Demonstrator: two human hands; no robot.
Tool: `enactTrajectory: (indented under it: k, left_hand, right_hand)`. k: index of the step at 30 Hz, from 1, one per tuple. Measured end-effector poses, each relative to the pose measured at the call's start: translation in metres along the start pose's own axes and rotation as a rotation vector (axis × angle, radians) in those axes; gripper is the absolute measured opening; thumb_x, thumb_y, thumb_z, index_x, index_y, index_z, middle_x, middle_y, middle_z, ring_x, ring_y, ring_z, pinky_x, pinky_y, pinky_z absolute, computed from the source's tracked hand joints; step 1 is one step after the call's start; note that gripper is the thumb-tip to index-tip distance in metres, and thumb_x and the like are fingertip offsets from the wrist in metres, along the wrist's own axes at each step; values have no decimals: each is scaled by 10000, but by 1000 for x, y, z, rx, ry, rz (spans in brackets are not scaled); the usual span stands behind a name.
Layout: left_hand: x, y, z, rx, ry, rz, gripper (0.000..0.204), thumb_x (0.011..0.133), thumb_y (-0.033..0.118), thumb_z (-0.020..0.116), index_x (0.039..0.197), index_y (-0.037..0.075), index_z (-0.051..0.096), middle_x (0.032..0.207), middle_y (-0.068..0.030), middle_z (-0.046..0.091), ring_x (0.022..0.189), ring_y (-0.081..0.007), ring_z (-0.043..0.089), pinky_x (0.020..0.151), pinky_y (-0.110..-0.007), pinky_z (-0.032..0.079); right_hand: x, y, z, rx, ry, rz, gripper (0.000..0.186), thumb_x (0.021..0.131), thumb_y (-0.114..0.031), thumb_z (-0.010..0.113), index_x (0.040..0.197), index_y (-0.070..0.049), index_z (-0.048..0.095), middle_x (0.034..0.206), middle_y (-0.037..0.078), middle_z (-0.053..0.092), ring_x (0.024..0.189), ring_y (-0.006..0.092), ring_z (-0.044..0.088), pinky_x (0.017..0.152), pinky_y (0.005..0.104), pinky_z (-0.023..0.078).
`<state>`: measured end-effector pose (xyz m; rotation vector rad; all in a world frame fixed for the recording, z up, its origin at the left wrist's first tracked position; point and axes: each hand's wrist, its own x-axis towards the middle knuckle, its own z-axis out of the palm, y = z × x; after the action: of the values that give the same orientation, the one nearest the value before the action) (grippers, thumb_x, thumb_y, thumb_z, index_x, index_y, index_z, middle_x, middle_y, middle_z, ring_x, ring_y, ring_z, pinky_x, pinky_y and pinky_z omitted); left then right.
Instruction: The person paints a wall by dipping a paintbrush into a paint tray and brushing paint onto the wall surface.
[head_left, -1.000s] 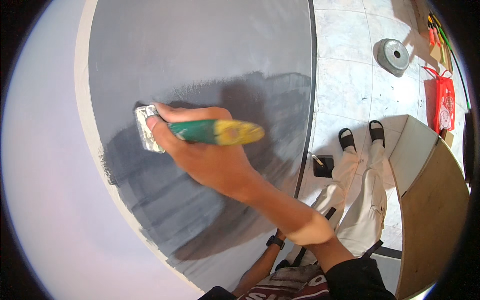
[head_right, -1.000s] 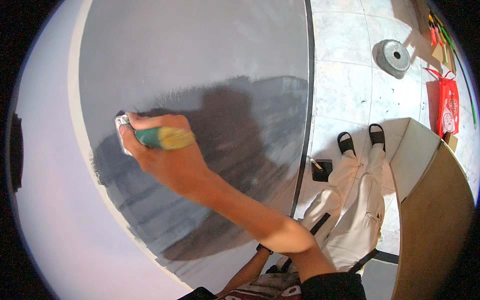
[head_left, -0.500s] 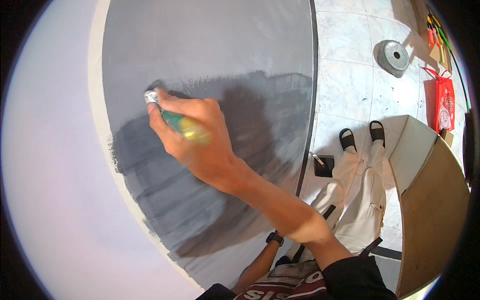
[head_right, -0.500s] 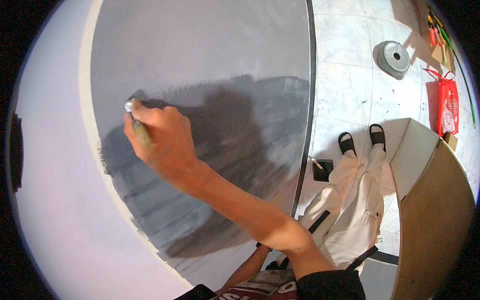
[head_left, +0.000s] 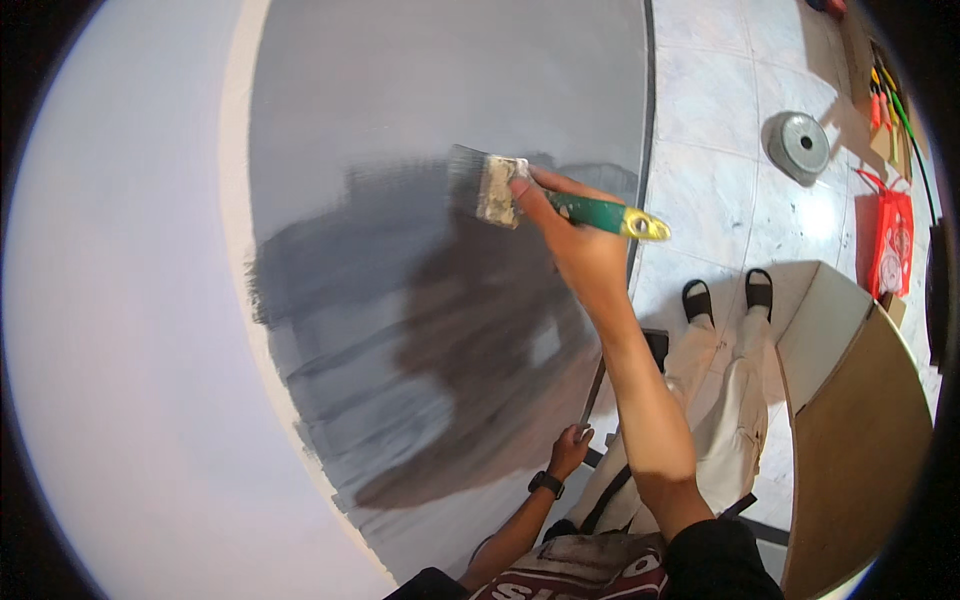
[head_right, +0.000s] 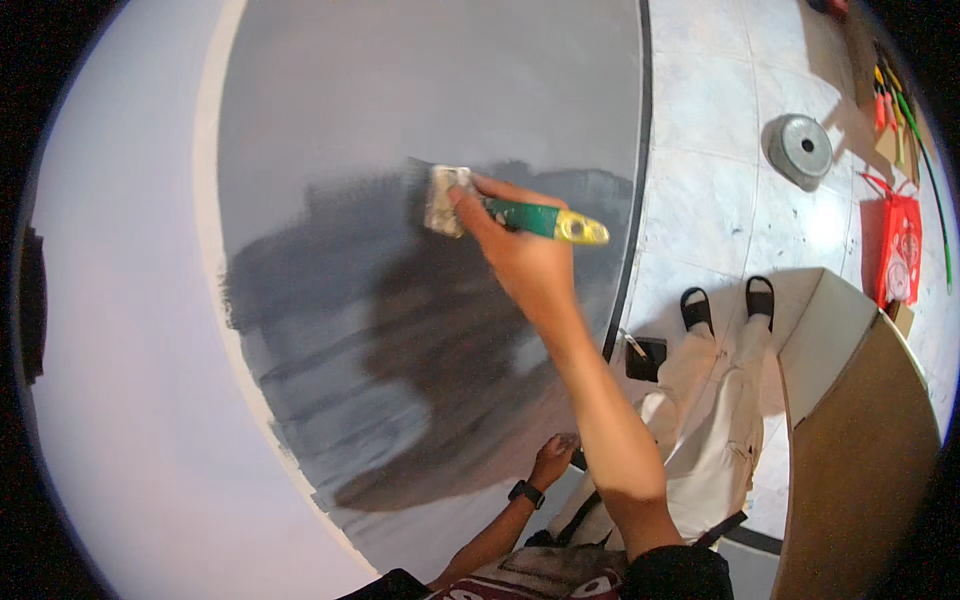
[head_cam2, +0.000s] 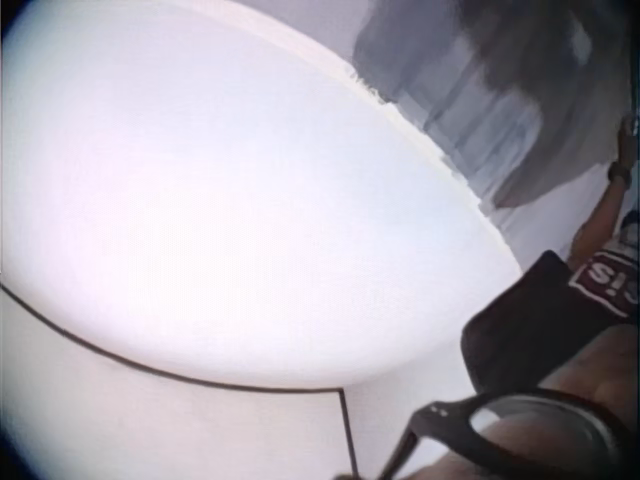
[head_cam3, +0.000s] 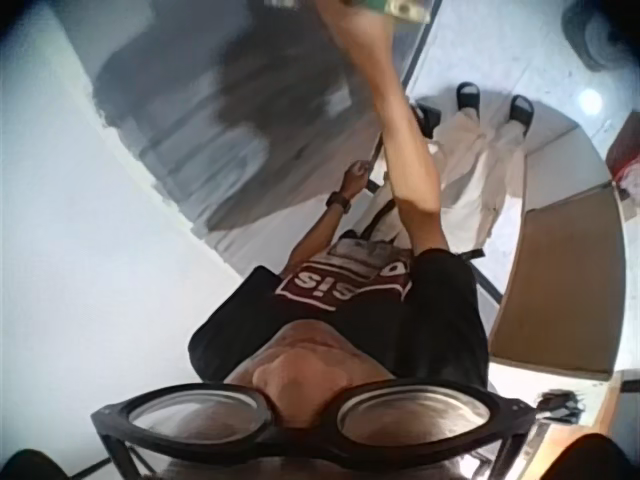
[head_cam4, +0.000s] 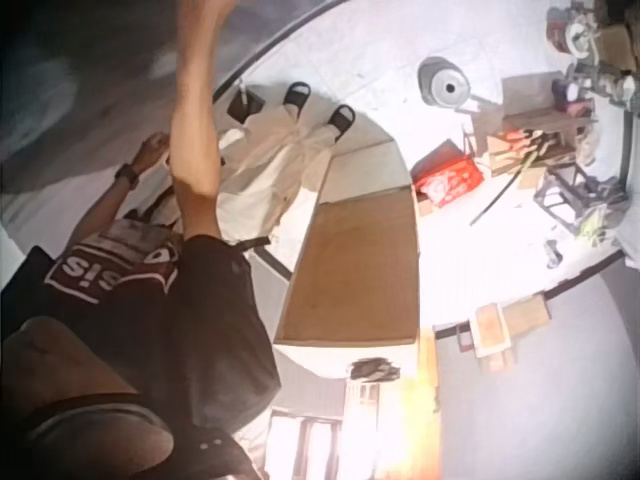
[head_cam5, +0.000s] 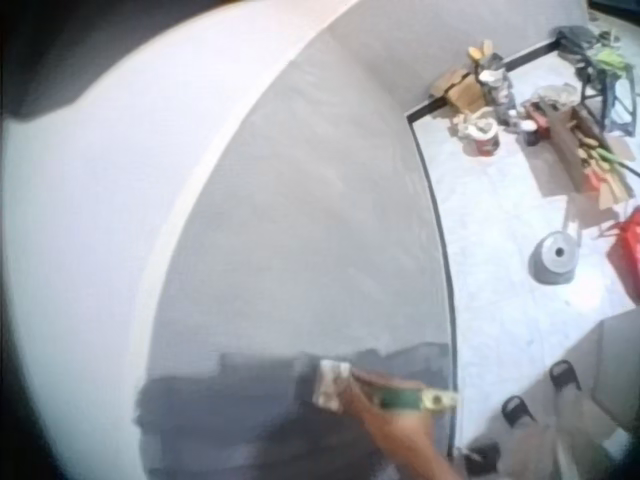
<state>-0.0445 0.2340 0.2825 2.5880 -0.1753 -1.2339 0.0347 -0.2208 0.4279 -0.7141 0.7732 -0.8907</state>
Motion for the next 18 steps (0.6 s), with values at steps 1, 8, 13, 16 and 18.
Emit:
enactTrajectory:
  k: [1,8,13,16,18]
  left_hand:
    - [0,1,0,10,-7,-22,355,946,323,658,1185,61,660,1162,-167,677,1106,-293,661,949,-383,505]
    - [-4,-8,10,-90,-12,-25,356,947,357,660,1169,79,668,1181,-162,675,1122,-305,658,934,-407,518]
    - [-11,6,56,-132,-163,-117,331,933,338,679,1148,86,676,1208,-132,675,1109,-304,654,945,-399,506]
    - [20,-118,-49,498,164,-20,347,917,308,698,1134,39,669,1128,-145,685,1075,-302,638,912,-419,493]
    - [16,-42,51,-194,-31,-4,318,942,292,670,1140,44,670,1092,-121,709,994,-249,673,873,-370,516]
  right_hand:
    - [-5,-25,4,111,-100,123,382,884,-226,773,1141,47,704,808,70,725,625,102,662,539,222,491]
    - [-25,-66,62,464,-302,165,420,856,-208,808,1160,51,679,835,75,723,634,107,675,507,203,505]
    - [-22,-18,-8,310,-173,115,337,889,-186,764,1112,44,661,849,82,712,626,116,663,500,214,505]
    - [-34,-16,9,289,-219,107,255,934,-204,698,1037,24,643,843,92,687,635,135,644,504,245,495]
    - [-38,26,-124,-39,-102,162,234,963,-228,656,982,3,627,832,94,676,627,152,637,515,264,492]
